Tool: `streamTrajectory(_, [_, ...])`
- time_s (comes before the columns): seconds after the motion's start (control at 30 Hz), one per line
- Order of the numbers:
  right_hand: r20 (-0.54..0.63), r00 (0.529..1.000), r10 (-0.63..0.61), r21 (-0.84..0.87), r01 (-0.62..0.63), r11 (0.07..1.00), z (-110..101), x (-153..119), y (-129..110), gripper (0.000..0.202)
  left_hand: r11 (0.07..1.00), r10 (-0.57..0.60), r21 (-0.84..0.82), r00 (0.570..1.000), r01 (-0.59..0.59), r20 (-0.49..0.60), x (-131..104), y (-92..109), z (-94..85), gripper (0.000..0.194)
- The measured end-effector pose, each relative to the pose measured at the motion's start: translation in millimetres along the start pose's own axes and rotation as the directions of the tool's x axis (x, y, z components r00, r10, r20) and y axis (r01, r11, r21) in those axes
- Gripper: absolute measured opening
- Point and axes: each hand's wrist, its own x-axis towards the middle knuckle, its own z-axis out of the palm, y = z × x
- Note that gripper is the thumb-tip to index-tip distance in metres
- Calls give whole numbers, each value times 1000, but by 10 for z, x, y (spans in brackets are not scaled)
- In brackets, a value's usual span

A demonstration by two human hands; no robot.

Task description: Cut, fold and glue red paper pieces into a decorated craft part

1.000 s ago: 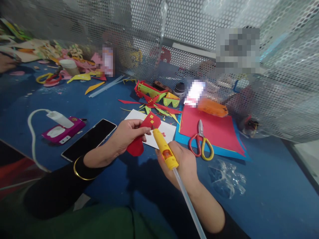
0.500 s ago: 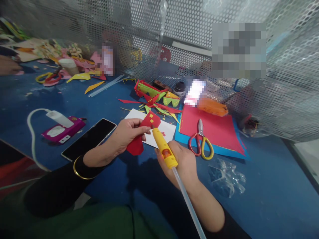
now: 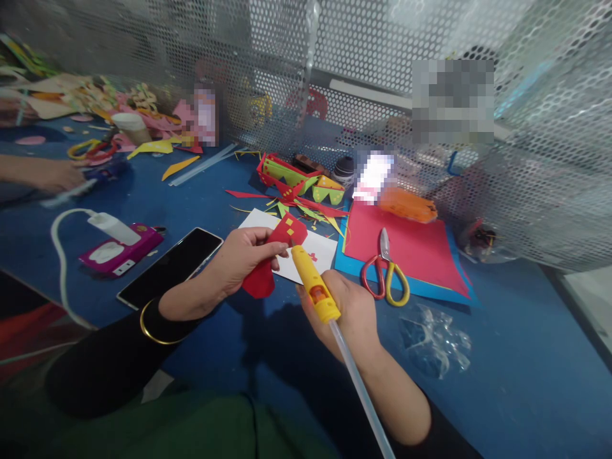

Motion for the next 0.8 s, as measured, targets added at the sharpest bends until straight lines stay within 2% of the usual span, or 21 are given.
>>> streamTrajectory(0.8, [7,1000,9,-6,-9,1000,5,11,3,37,1000,4,-4,1000,-4,-5,17,-31,-8,11])
